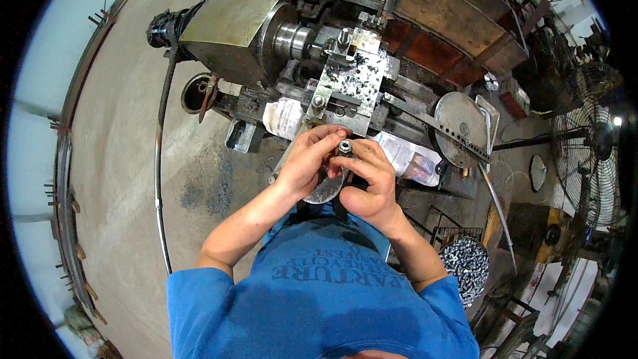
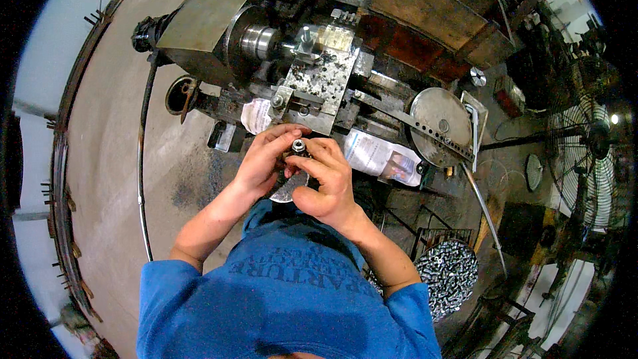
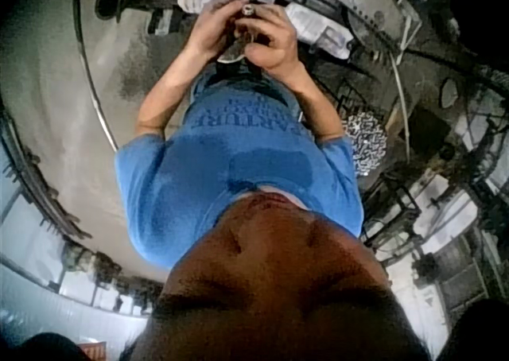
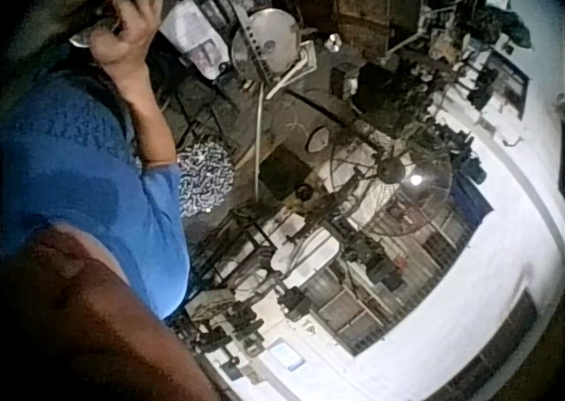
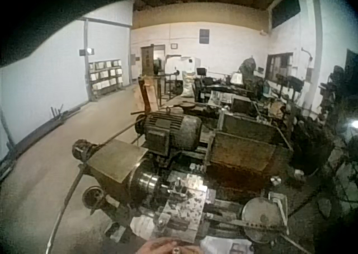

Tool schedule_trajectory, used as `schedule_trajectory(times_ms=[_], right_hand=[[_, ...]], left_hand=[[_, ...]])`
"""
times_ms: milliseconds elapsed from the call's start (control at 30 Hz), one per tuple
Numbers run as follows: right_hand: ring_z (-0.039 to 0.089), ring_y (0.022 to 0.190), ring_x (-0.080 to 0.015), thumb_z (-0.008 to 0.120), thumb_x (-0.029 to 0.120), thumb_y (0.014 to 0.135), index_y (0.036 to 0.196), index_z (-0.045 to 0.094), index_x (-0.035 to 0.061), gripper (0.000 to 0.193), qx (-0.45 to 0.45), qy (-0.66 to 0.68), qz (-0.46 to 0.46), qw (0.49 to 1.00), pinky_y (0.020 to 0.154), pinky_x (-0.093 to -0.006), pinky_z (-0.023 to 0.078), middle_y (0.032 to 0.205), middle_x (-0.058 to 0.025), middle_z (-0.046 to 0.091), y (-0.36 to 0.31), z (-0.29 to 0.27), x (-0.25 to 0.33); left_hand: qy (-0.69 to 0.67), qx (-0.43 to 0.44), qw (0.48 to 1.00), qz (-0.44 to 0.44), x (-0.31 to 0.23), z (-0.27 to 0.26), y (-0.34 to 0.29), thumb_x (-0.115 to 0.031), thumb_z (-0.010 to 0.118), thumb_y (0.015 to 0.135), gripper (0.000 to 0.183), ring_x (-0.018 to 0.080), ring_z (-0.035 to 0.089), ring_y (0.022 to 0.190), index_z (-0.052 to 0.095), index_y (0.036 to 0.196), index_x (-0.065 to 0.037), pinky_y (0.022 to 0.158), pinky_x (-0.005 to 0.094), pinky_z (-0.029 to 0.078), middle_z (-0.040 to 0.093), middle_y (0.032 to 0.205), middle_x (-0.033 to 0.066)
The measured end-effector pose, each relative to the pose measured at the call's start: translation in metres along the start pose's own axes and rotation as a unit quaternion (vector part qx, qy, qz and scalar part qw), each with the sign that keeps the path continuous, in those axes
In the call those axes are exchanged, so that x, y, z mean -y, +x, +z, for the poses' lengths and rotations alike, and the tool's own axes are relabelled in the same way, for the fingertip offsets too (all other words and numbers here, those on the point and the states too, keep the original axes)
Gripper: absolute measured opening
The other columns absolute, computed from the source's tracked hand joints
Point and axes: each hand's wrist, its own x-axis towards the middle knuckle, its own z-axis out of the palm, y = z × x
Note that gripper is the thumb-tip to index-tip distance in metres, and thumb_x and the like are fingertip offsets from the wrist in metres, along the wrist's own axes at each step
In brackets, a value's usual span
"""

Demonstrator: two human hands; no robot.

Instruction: The person operates a lathe machine by loading a metal part into the chuck, tightening it, and using the carriage controls to machine the surface. They remove the finished metal component and place it into a bin with other processed parts.

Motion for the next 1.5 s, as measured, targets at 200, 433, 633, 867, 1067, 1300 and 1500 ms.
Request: schedule_trajectory(times_ms=[200, 433, 633, 867, 1067, 1300, 1500], right_hand=[[0.052, 0.089, -0.0352, 0.058, 0.012, 0.052, 0.088, 0.063, 0.0010, 0.038, -0.024, -0.024, -0.017, 0.999, 0.077, -0.0399, 0.045, 0.101, -0.0168, 0.058, -0.003, 0.002, -0.002], [0.052, 0.086, -0.0332, 0.057, 0.011, 0.052, 0.085, 0.064, 0.0019, 0.034, -0.029, -0.039, -0.012, 0.999, 0.074, -0.0390, 0.045, 0.096, -0.0157, 0.057, -0.002, 0.000, -0.002], [0.052, 0.085, -0.0322, 0.057, 0.011, 0.052, 0.081, 0.064, 0.0032, 0.031, -0.037, -0.038, -0.008, 0.999, 0.073, -0.0387, 0.044, 0.094, -0.0149, 0.057, -0.002, 0.001, -0.001], [0.051, 0.083, -0.0317, 0.058, 0.011, 0.052, 0.077, 0.064, 0.0044, 0.027, -0.043, -0.057, -0.009, 0.997, 0.071, -0.0390, 0.043, 0.090, -0.0139, 0.055, -0.001, 0.002, 0.001], [0.050, 0.082, -0.0313, 0.058, 0.013, 0.052, 0.072, 0.064, 0.0050, 0.022, -0.056, -0.079, -0.028, 0.995, 0.070, -0.0389, 0.043, 0.087, -0.0139, 0.054, 0.001, 0.003, 0.003], [0.049, 0.080, -0.0306, 0.059, 0.015, 0.052, 0.070, 0.063, 0.0056, 0.020, -0.063, -0.087, -0.023, 0.994, 0.070, -0.0386, 0.042, 0.084, -0.0134, 0.053, 0.001, 0.005, 0.003], [0.048, 0.079, -0.0300, 0.059, 0.016, 0.053, 0.068, 0.063, 0.0061, 0.018, -0.067, -0.103, -0.031, 0.992, 0.070, -0.0382, 0.041, 0.082, -0.0131, 0.051, 0.002, 0.006, 0.004]], left_hand=[[0.004, 0.019, 1.000, -0.014, 0.002, 0.002, 0.001, -0.023, 0.053, 0.090, 0.029, 0.0072, 0.052, 0.052, 0.057, 0.107, 0.001, 0.041, 0.0189, 0.039, 0.060, 0.080, 0.0037], [-0.009, 0.025, 0.999, -0.020, 0.005, 0.004, 0.003, -0.022, 0.053, 0.090, 0.028, 0.0070, 0.052, 0.052, 0.057, 0.106, 0.001, 0.040, 0.0182, 0.039, 0.059, 0.078, 0.0025], [0.008, 0.024, 1.000, -0.018, 0.004, 0.007, 0.004, -0.022, 0.053, 0.090, 0.027, 0.0072, 0.052, 0.051, 0.057, 0.106, 0.000, 0.040, 0.0183, 0.039, 0.059, 0.078, 0.0028], [0.010, 0.030, 0.999, -0.026, 0.002, 0.011, 0.003, -0.022, 0.053, 0.090, 0.027, 0.0070, 0.052, 0.052, 0.058, 0.106, 0.000, 0.039, 0.0178, 0.037, 0.060, 0.081, 0.0033], [0.012, 0.030, 0.999, -0.023, 0.004, 0.010, 0.003, -0.022, 0.052, 0.091, 0.026, 0.0060, 0.051, 0.052, 0.058, 0.106, -0.001, 0.039, 0.0176, 0.036, 0.060, 0.083, 0.0034], [0.028, 0.030, 0.999, -0.018, 0.001, 0.014, 0.003, -0.022, 0.053, 0.091, 0.027, 0.0047, 0.049, 0.051, 0.056, 0.107, 0.000, 0.039, 0.0171, 0.034, 0.060, 0.084, 0.0034], [0.044, 0.024, 0.999, -0.011, 0.000, 0.015, 0.004, -0.024, 0.054, 0.090, 0.029, 0.0041, 0.048, 0.051, 0.056, 0.107, -0.001, 0.039, 0.0168, 0.033, 0.060, 0.084, 0.0031]])
